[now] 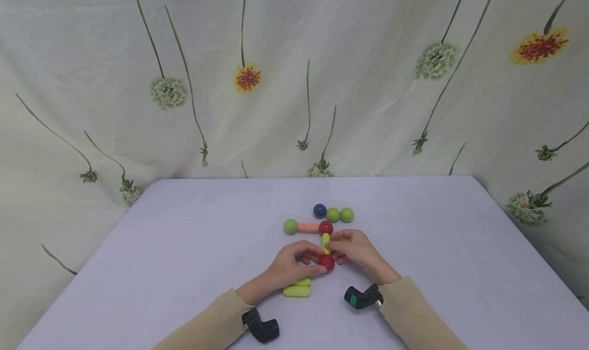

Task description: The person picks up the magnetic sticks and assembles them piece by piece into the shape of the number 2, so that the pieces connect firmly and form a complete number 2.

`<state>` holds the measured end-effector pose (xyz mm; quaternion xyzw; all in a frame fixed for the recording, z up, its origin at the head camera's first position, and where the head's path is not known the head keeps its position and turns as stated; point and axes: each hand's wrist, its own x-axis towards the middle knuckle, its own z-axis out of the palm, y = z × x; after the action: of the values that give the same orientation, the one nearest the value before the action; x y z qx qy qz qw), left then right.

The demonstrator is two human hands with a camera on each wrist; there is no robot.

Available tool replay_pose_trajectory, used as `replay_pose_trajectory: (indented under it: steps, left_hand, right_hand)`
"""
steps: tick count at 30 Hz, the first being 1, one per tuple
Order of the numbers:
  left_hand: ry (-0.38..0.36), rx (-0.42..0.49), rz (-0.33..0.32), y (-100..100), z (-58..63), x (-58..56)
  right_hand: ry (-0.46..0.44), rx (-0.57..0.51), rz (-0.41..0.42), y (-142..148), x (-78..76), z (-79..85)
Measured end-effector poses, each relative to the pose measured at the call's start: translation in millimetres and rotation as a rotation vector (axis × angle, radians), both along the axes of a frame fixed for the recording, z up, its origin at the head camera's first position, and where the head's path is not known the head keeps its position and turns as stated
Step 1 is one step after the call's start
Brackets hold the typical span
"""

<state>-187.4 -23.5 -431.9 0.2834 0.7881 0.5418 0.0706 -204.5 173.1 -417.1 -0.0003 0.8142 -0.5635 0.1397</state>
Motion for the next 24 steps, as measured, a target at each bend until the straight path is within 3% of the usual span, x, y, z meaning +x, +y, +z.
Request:
replay_pose_trajectory:
  steps: [5,12,20,24]
  left_hand:
    - [-0.043,0.053,-0.011,-3,-9.8,-7.6]
    - [-0.109,0.103,-0.007,-13,-9.3,-13.7]
    - [-0.121,0.023,-0.012,-32,-6.3,-18.0]
    - [-0.120,-0.019,-0.032,-42,5.3,-11.4]
  right_hand:
    - [0.005,0.012,-0.026,0,-0.2,0.6]
    - [0.007,0.012,-0.065,0,-0.6,-0.4]
    - [0.020,0.021,-0.084,1,-2.5,-4.7]
    - [0.028,0.011,-0.088,0,-3.1,-6.2]
